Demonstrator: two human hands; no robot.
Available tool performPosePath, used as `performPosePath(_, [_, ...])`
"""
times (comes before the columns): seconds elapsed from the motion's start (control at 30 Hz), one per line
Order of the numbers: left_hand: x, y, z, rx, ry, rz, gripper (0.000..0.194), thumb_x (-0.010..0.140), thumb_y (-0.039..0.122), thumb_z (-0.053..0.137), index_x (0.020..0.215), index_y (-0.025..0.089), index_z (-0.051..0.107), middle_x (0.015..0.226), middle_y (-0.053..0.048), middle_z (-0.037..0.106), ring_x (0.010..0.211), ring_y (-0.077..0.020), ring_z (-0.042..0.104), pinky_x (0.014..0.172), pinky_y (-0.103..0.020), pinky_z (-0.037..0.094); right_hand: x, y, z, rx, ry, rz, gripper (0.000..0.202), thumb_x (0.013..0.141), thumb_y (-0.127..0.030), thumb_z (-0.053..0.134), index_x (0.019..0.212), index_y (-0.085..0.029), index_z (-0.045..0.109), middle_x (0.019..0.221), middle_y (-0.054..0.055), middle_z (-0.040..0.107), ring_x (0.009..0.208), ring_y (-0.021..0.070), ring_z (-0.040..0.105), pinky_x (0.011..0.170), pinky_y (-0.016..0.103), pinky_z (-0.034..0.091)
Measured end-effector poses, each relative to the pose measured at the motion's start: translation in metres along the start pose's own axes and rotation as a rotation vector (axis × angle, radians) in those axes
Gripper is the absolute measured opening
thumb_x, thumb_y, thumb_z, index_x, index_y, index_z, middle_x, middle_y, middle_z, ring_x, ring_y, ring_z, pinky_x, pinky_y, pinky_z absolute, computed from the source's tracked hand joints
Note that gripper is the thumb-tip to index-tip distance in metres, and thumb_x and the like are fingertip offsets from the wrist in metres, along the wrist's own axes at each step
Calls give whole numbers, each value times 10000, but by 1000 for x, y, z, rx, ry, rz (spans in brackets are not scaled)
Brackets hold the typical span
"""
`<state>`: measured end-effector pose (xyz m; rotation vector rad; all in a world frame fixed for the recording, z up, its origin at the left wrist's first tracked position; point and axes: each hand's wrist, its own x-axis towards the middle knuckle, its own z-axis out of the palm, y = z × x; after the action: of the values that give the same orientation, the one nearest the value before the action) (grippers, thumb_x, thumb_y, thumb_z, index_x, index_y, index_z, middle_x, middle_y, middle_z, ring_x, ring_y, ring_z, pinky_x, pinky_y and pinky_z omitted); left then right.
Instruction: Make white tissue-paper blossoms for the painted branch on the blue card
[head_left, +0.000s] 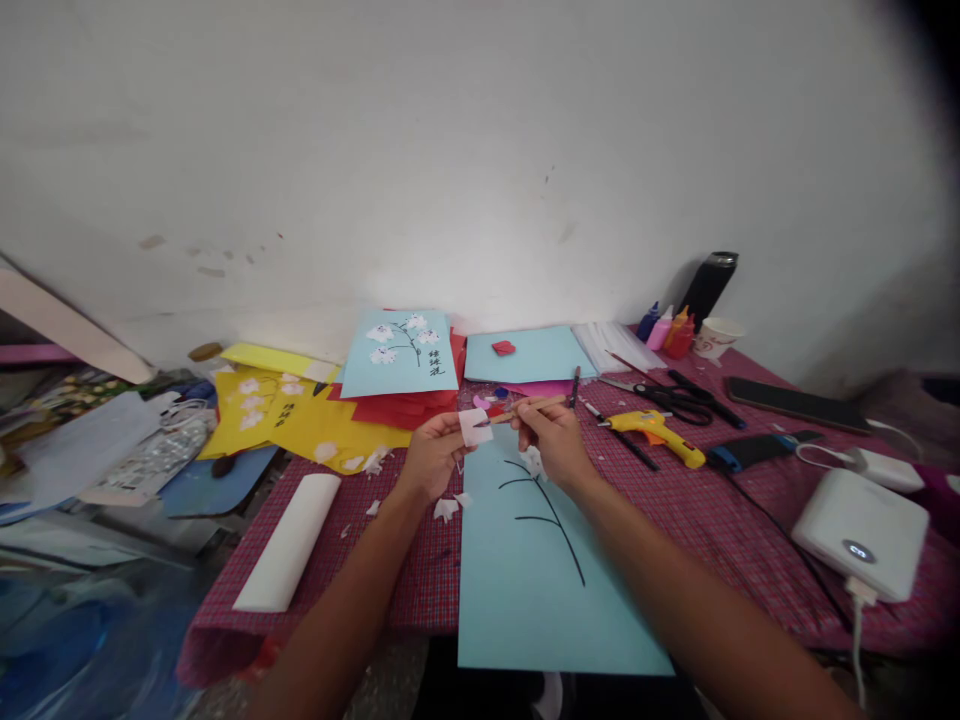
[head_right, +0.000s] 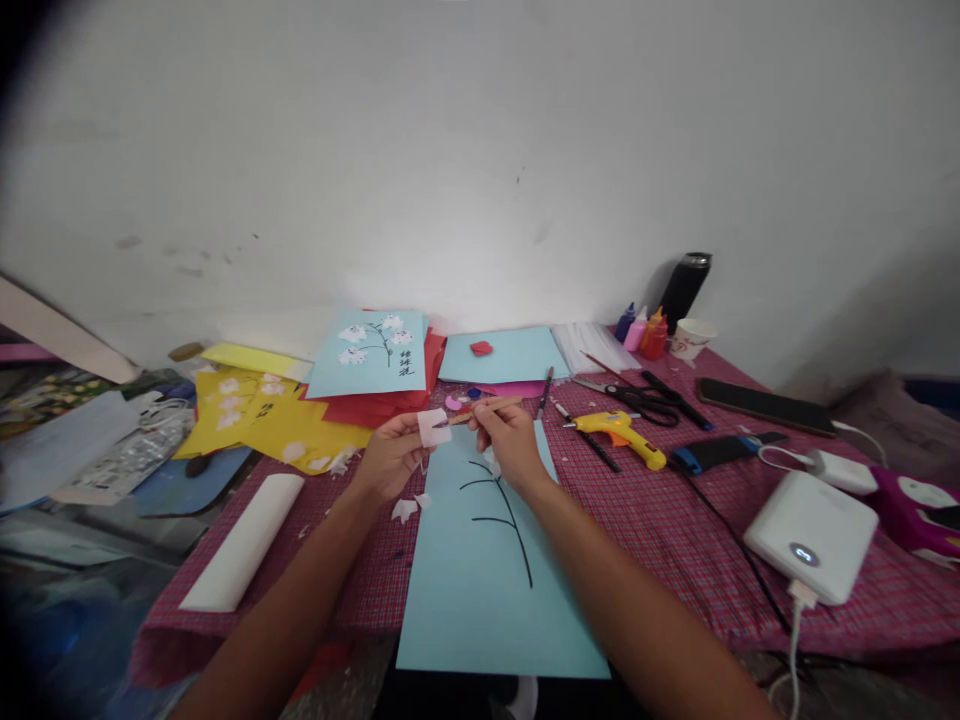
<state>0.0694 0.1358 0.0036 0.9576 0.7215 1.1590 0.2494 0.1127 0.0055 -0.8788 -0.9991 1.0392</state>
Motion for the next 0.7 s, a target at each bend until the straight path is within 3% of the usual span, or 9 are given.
performPosePath(0.17, [0,-2,1,-46,24,-20,284,623,188,799,882,135,698,918,-68,723,761,-125,660,697,-232,510,0,1,0,29,-15,27,277,771,-460,656,832,-192,624,689,1,647,404,85,469,394,231,370])
performPosePath(0.43, [1,-7,0,-68,86,-38,278,594,235,821,810,118,691,763,-40,684,656,-111,623,637,-256,529,-1,2,0,32,-48,23,264,772,-442,661,855,-195,616,691,-1,654,407,88,496,392,225,378])
performPosePath(0.7, [-3,-8,2,-26,1,-48,343,672,236,780,985,134,683,852,-63,703,724,-141,666,670,-268,539,-4,-2,3,-27,-63,-19,239,794,-412,649,858,-183,624,709,8,654,417,88,493,401,228,380])
